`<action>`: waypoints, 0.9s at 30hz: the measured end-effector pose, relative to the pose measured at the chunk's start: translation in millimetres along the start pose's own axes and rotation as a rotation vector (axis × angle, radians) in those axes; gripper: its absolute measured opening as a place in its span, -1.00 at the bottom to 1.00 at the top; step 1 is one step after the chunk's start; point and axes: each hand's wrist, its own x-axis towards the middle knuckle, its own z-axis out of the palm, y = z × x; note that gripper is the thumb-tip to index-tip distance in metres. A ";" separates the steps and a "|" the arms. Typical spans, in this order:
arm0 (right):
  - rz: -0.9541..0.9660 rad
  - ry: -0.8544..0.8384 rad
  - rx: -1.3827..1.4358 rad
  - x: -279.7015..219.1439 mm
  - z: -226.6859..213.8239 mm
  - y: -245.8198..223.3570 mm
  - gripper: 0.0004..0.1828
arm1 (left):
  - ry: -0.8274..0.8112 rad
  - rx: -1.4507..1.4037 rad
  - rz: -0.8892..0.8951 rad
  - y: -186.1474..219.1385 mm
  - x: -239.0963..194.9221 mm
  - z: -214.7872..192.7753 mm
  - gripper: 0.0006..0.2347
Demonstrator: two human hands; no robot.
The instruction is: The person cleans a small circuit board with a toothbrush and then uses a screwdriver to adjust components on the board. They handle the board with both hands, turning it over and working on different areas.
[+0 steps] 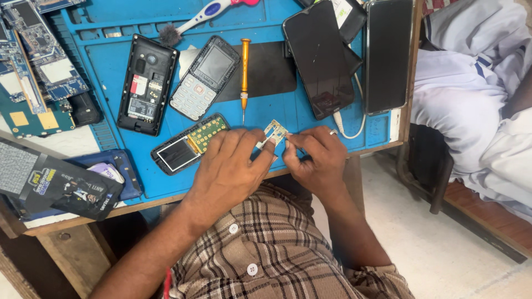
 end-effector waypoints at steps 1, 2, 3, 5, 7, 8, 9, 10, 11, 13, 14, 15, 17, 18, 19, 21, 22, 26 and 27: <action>0.023 -0.007 0.026 0.4 -1.0 -1.2 -0.80 | 0.006 -0.001 -0.002 0.7 -0.1 -0.2 -0.78; 0.044 -0.013 0.051 0.5 -1.6 -0.3 -0.80 | 0.014 -0.002 -0.004 0.9 0.7 0.2 -0.79; 0.065 -0.019 0.077 0.7 -1.2 0.6 -0.81 | 0.023 -0.002 -0.006 0.7 1.3 0.3 -0.80; 0.033 -0.012 0.038 0.0 0.1 2.3 -0.81 | 0.013 -0.001 -0.008 -0.1 0.4 -0.3 -0.79; 0.020 0.001 0.014 -2.8 1.7 4.7 -0.82 | 0.012 -0.012 -0.010 -0.1 -0.3 0.9 -0.79; 0.021 0.010 0.011 -4.1 2.8 5.8 -0.83 | 0.018 -0.021 -0.012 -0.1 -0.4 1.7 -0.79; 0.022 0.019 0.008 -5.7 3.0 6.5 -0.83 | 0.024 -0.030 -0.014 0.2 -0.6 2.1 -0.79; 0.018 0.014 0.027 -6.2 3.0 7.5 -0.82 | 0.026 -0.029 -0.013 0.3 -0.2 2.2 -0.79; 0.014 0.008 0.046 -6.4 2.9 8.3 -0.82 | 0.029 -0.027 -0.011 0.3 0.2 1.9 -0.79; 0.015 0.003 0.050 -6.3 3.7 9.9 -0.81 | 0.026 -0.018 -0.009 -0.8 0.8 1.6 -0.79; 0.024 0.003 0.033 -7.6 4.0 10.0 -0.81 | 0.017 -0.014 -0.007 -0.9 0.1 1.3 -0.79; 0.034 0.002 0.016 -8.8 4.1 10.3 -0.82 | 0.009 -0.010 -0.006 -0.9 -0.6 1.4 -0.78; 0.041 -0.006 0.033 -10.6 3.4 10.7 -0.82 | 0.003 -0.011 -0.008 -0.6 -1.5 1.5 -0.78; 0.041 -0.009 0.041 -10.2 3.1 11.7 -0.81 | 0.002 -0.010 -0.009 -1.0 -1.0 1.6 -0.78; 0.031 -0.009 0.035 -10.1 3.2 12.5 -0.81 | 0.003 -0.011 -0.008 -1.3 -0.5 1.5 -0.78; 0.013 -0.012 0.027 -10.2 3.0 12.8 -0.80 | 0.001 -0.013 -0.008 -1.0 -0.6 1.4 -0.78; 0.030 -0.007 0.045 -10.5 3.1 12.3 -0.81 | -0.002 -0.017 -0.013 -0.6 -0.8 1.4 -0.78; 0.021 -0.002 0.052 -6.3 2.7 9.6 -0.82 | -0.010 -0.008 -0.017 -0.4 0.2 0.5 -0.78; 0.003 -0.006 0.037 -5.0 2.3 8.6 -0.82 | -0.012 -0.002 -0.015 -0.2 0.1 0.4 -0.78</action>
